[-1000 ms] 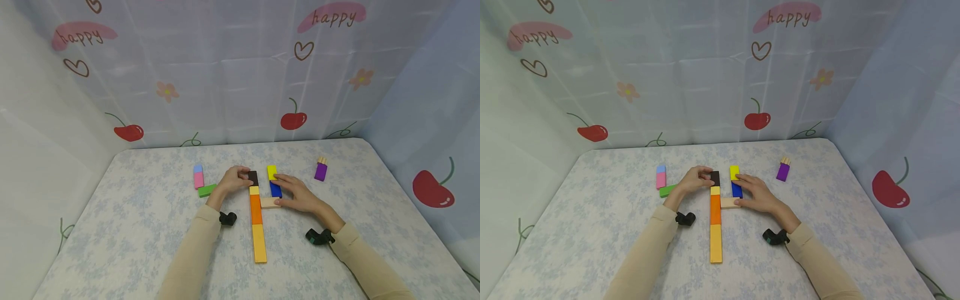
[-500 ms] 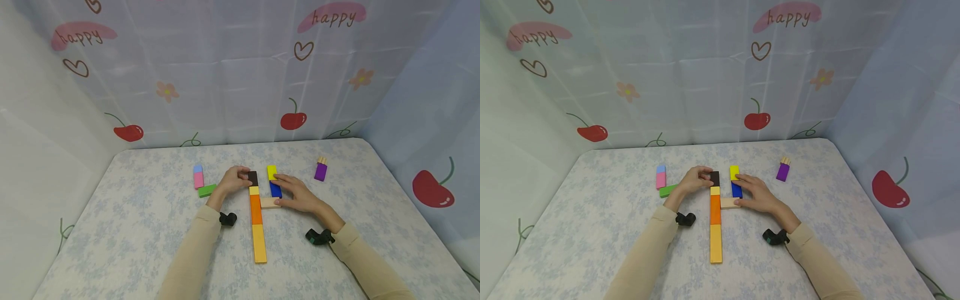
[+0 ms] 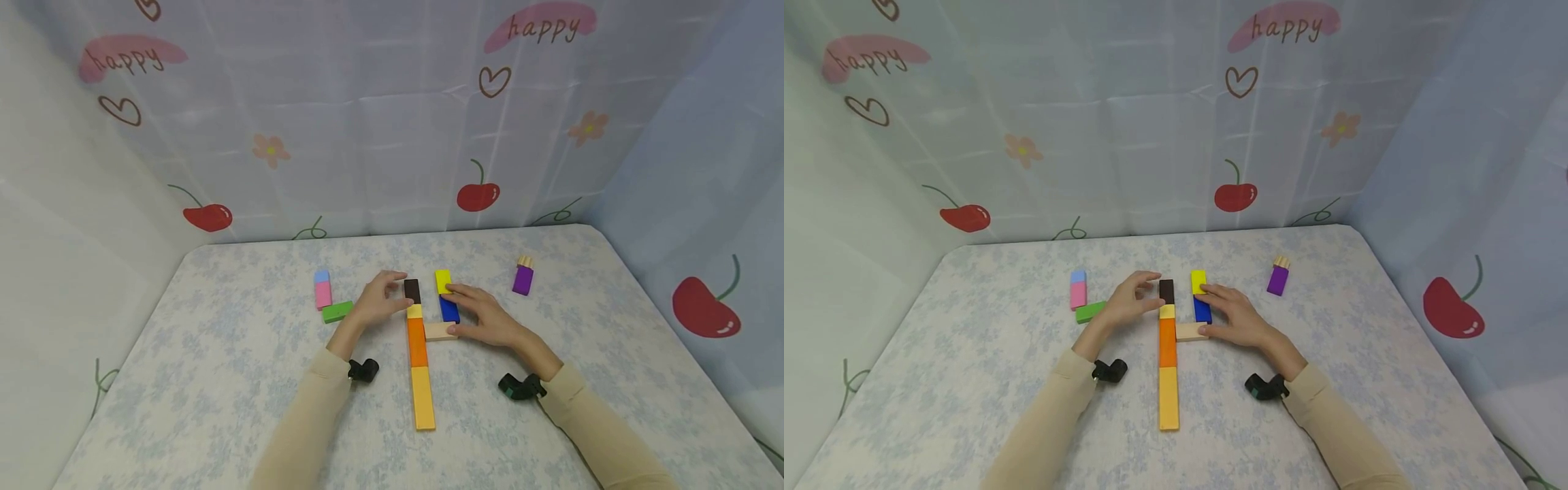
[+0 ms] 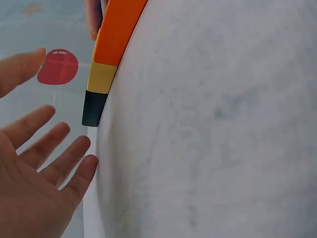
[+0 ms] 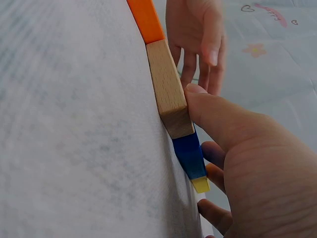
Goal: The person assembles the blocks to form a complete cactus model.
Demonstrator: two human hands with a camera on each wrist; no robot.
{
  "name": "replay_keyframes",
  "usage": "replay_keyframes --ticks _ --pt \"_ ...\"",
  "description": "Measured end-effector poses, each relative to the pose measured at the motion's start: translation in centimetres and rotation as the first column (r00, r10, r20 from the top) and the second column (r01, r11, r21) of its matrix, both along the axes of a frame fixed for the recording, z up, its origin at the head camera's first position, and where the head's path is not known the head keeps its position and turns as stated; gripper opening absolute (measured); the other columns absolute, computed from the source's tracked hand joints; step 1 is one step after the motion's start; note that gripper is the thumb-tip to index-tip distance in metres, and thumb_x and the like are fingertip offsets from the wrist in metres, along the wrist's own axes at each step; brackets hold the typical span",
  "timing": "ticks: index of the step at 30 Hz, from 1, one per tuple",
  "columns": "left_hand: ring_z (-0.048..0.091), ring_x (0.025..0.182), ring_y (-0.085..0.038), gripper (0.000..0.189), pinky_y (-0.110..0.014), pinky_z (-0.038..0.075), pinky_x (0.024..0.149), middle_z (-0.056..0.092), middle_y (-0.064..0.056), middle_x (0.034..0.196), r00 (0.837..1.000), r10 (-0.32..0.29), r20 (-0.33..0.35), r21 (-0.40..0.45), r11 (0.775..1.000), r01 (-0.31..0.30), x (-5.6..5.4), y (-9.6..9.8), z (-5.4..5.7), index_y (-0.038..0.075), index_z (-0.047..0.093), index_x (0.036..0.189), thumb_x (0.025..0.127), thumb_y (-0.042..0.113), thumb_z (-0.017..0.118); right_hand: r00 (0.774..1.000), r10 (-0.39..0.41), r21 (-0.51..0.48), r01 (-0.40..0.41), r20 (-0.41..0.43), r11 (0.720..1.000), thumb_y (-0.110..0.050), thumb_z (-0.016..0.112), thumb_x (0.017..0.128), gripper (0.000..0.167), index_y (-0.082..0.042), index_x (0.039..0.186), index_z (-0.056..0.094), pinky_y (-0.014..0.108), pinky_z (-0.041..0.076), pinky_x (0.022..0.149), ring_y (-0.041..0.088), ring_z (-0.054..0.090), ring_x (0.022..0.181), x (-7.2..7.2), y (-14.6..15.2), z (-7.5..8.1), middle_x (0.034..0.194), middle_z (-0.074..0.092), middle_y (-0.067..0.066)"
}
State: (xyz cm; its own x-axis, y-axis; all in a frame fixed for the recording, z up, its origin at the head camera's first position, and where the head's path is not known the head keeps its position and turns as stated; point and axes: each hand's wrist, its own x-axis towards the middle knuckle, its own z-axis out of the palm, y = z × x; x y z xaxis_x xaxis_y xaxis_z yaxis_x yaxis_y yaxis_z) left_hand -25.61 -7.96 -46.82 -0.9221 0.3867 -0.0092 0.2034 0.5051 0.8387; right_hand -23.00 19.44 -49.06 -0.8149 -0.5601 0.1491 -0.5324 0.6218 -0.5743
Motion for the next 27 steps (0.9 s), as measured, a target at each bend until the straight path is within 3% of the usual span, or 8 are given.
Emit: replay_keyframes --ticks 6,12,19,27 --pt "0.024 0.149 -0.029 0.069 -0.055 0.024 0.118 0.027 -0.004 0.161 0.99 -0.139 0.031 -0.065 0.988 0.141 1.7 -0.4 0.6 0.014 0.043 0.149 0.088 0.028 0.073 1.0 0.001 0.001 -0.001 0.021 1.0 -0.035 0.072 0.087 0.063 -0.011 0.142 0.052 0.068 0.02 0.112 0.04 0.031 0.143 0.0 0.0 0.2 0.155 0.038 0.014" --pt "0.006 0.153 -0.032 0.079 -0.06 0.012 0.119 0.017 -0.001 0.165 0.966 -0.258 0.026 -0.16 0.953 0.259 3.0 -0.7 0.4 0.018 0.039 0.152 0.084 0.036 0.076 1.0 0.006 -0.003 -0.006 0.021 1.0 -0.034 0.072 0.087 0.063 -0.011 0.143 0.052 0.068 0.019 0.113 0.04 0.03 0.143 -0.1 0.1 0.1 0.156 0.037 0.013" --pt "0.004 0.152 -0.039 0.078 -0.065 0.001 0.117 0.021 -0.006 0.163 0.945 -0.322 -0.057 -0.217 0.928 0.303 3.8 -0.8 -0.2 0.017 0.044 0.148 0.082 0.039 0.078 1.0 0.01 -0.014 -0.01 0.002 1.0 -0.034 0.072 0.087 0.063 -0.01 0.141 0.053 0.069 0.02 0.111 0.042 0.032 0.142 0.0 0.1 0.2 0.154 0.039 0.016" --pt "0.007 0.151 -0.04 0.075 -0.066 -0.001 0.116 0.023 -0.008 0.163 0.938 -0.334 -0.092 -0.217 0.926 0.309 4.0 -0.8 -0.9 0.015 0.048 0.146 0.081 0.039 0.078 1.0 0.009 -0.009 -0.009 0.012 1.0 -0.034 0.072 0.087 0.063 -0.01 0.142 0.053 0.069 0.02 0.112 0.041 0.031 0.143 0.1 0.0 0.2 0.155 0.038 0.015"
